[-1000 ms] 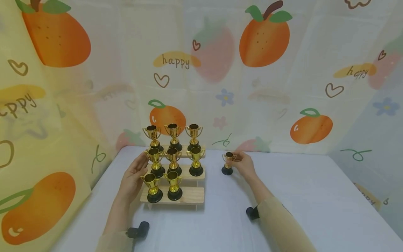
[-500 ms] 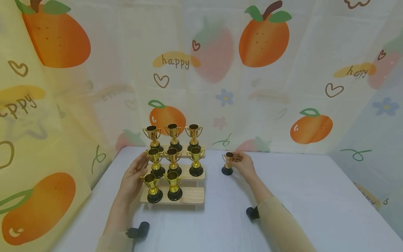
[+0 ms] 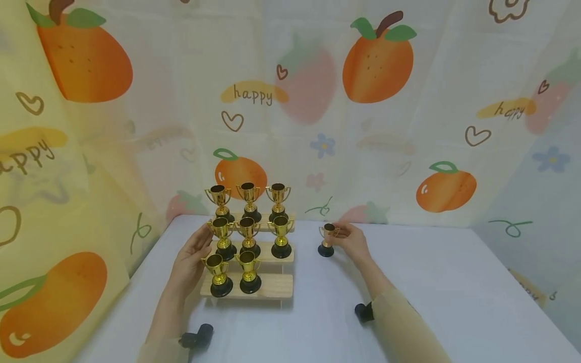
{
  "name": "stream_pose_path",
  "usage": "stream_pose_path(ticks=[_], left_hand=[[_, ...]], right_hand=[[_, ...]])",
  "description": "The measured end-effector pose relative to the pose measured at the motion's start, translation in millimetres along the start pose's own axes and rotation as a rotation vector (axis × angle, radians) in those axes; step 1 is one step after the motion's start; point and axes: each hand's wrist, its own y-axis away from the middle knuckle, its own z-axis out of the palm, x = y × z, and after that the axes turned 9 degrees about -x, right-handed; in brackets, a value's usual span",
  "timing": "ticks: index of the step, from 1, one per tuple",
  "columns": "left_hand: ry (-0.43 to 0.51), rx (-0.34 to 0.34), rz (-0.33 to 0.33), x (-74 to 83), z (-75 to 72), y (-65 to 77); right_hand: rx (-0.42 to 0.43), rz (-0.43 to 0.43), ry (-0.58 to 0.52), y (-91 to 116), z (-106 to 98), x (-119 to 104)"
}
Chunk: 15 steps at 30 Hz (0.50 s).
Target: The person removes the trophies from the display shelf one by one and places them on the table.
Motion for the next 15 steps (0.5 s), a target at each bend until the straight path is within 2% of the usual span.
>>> stream_pose_path(ticks=[6,8,11,15], left_hand=[[-0.003,0.005,-0.004,0.0,1.2,2.4],[-0.006,0.006,-0.008,0.1,1.4,3.3],[-0.006,0.0,-0.009,0.2,1.5,3.1],[-0.005,-0.002,0.005,0.8,2.1,0.5]], right_hand=[[-0.02,0.001,-0.049,3.0,-4.6,0.1],[-0.003,-0.006,-0.046,4.6,-5.7,-0.5],[0.065,-0.031,-0.068,6.8,-7.6,-3.3],[0.197,-0.101,-0.146,8.2,-9.8,-13.7]])
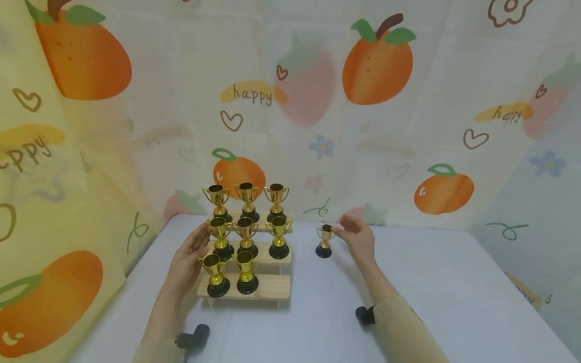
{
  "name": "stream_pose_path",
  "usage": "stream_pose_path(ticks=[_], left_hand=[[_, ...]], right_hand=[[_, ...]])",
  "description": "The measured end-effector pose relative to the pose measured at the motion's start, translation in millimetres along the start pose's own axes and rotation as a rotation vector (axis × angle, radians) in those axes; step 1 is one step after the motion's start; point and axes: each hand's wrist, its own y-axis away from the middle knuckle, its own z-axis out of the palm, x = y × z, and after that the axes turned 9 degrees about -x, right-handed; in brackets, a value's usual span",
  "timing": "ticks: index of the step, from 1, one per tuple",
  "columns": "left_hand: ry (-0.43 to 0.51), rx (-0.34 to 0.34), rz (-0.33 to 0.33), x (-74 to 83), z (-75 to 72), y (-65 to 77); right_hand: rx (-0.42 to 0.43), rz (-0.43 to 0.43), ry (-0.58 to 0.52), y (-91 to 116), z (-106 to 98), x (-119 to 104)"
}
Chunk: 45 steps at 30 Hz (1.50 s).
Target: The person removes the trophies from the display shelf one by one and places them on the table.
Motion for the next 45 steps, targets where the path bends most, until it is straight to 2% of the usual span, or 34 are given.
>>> stream_pose_path(ticks=[3,6,12,16,20,25,31,37,45], left_hand=[[-0.003,0.011,0.002,0.9,-0.8,1.9],[-0.001,0.017,-0.007,1.6,-1.3,3.7],[0.0,0.029,-0.051,2.2,-1.4,2.4],[0.007,0.033,-0.055,3.0,-0.2,-0.8],[0.018,0.04,-0.049,4.1,1.2,-3.8],[0.011,0.038,-0.056,3.8,1.0,-3.1],[0.011,0.049,-0.071,3.9,0.4,-0.5],[0.015,0.058,-0.072,2.4,0.0,0.6],[0.02,0.048,-0.056,2.0,-0.2,-1.2]], right_hand=[[0.068,-0.066,-0.054,3.6,6.0,-12.8],[0.077,-0.14,-0.105,10.6,15.0,-28.5],[0.005,-0.268,-0.207,33.4,34.3,-56.6],[-0.045,-0.308,-0.255,51.9,43.9,-74.1],[-0.132,-0.337,-0.278,66.8,52.6,-87.0],[-0.273,-0.339,-0.251,81.6,67.2,-89.3],[-0.407,-0.294,-0.134,97.8,93.4,-81.7],[-0.453,-0.179,-0.099,105.1,119.5,-71.0],[-0.48,-0.163,-0.081,104.8,138.6,-66.7]])
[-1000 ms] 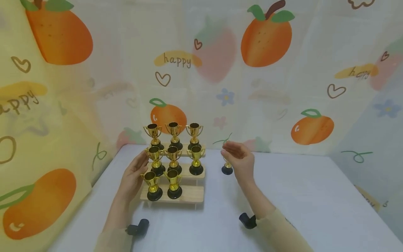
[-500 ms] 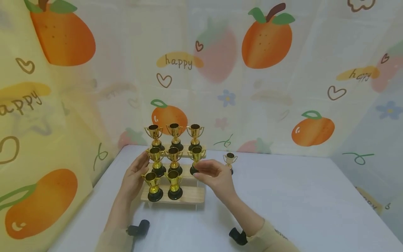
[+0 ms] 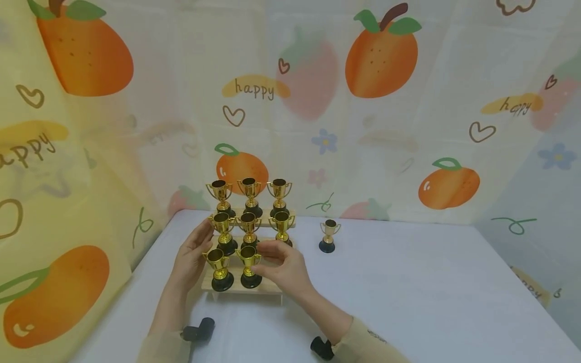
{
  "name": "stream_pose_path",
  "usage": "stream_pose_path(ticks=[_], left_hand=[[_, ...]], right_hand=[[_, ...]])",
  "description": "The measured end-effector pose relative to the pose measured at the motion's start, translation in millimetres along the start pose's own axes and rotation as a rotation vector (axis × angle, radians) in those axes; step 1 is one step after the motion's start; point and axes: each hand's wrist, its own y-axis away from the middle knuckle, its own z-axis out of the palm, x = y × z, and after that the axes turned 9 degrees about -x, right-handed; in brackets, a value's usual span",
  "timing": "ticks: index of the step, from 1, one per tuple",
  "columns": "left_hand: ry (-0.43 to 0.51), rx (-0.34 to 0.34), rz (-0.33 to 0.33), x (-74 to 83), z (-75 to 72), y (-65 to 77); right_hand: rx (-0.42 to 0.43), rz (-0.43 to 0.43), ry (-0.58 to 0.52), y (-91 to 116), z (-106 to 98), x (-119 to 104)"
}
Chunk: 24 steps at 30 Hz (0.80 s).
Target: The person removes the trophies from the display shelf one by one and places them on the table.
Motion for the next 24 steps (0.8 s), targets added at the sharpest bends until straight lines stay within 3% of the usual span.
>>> stream_pose_path(ticks=[8,24], left_hand=[[-0.017,0.008,-0.029,1.4,0.2,-0.8],[-0.025,0.01,-0.027,0.2,0.5,-1.0]], right_hand=[[0.013,0.02,-0.001,-7.6,9.8,5.3],[0.026,0.031,0.029,-10.7,15.6,1.0]])
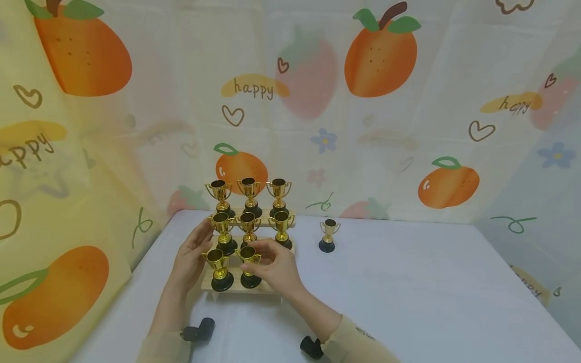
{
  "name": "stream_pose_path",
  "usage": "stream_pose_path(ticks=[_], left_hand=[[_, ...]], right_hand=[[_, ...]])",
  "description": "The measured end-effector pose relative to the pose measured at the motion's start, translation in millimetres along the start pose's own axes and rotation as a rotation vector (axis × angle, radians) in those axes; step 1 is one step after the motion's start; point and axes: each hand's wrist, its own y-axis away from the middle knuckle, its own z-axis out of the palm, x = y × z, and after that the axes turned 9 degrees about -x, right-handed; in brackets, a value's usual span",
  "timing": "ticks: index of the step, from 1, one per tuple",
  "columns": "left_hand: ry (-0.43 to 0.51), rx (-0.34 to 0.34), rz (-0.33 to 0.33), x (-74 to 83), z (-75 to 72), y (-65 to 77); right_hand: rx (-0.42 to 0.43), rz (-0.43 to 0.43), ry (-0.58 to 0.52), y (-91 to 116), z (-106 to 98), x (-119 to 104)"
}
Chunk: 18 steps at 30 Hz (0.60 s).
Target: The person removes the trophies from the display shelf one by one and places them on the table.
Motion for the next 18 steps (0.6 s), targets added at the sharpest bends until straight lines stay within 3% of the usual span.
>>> stream_pose_path(ticks=[18], left_hand=[[-0.007,-0.009,0.008,0.4,0.1,0.5]], right_hand=[[0.036,0.022,-0.047,1.9,5.3,1.9]])
